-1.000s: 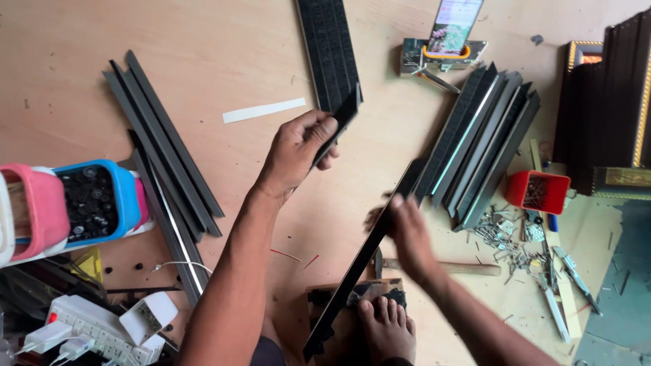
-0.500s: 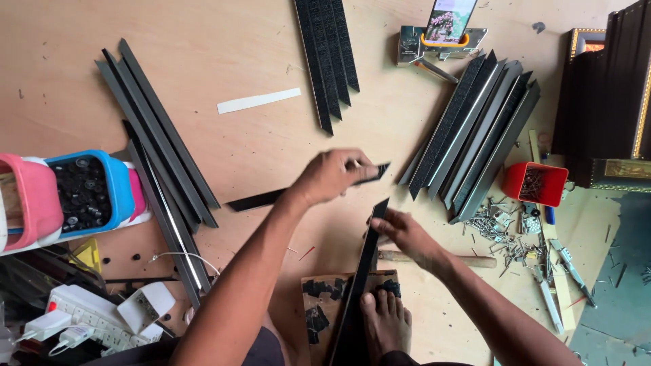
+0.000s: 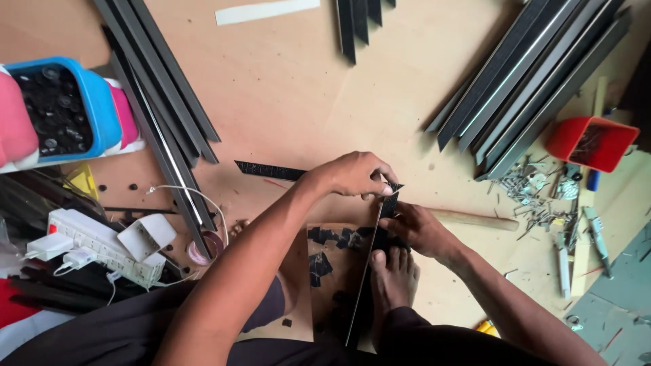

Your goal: Assembling black picture frame segments using a hammer and joining hardware.

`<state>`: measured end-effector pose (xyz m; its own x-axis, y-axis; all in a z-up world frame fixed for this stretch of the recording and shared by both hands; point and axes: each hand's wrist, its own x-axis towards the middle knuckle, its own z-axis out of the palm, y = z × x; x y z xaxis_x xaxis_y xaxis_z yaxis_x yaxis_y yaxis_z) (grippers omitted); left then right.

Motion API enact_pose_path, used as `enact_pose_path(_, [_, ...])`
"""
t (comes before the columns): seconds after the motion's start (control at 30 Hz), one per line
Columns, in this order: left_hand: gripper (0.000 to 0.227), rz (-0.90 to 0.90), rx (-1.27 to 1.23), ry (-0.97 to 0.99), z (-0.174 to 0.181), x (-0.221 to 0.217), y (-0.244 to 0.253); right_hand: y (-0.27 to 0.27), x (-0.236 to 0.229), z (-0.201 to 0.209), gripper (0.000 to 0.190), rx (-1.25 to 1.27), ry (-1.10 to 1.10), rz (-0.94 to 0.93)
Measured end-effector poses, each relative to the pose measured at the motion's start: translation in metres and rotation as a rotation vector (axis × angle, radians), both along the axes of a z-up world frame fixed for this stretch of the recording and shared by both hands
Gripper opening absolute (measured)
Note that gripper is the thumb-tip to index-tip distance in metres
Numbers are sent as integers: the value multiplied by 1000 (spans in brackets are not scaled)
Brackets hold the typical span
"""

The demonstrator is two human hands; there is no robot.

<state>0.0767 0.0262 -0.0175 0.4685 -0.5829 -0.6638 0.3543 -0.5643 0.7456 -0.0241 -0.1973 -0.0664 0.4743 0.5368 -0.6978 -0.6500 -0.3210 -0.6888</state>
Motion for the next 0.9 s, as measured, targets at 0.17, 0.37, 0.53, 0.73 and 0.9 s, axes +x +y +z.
enact_pose_path(0.17, [37, -102, 149, -50, 0, -5, -7, 6, 16, 30, 50, -45, -162, 133])
enact_pose_path(0.37, [34, -144, 257, -221, 0, -11, -11, 5, 22, 33, 54, -141, -209, 203])
enact_pose_path(0.53, [34, -157, 324, -210, 9, -9, -17, -6, 32, 35, 48, -298, -184, 383])
enact_pose_path(0.73, [35, -164, 351, -156, 7, -9, -17, -18, 66, 43, 49, -52, -107, 12])
enact_pose_path(0.9, [34, -193, 356, -123, 11, -9, -15, -13, 71, 29, 39, -98, 47, -5])
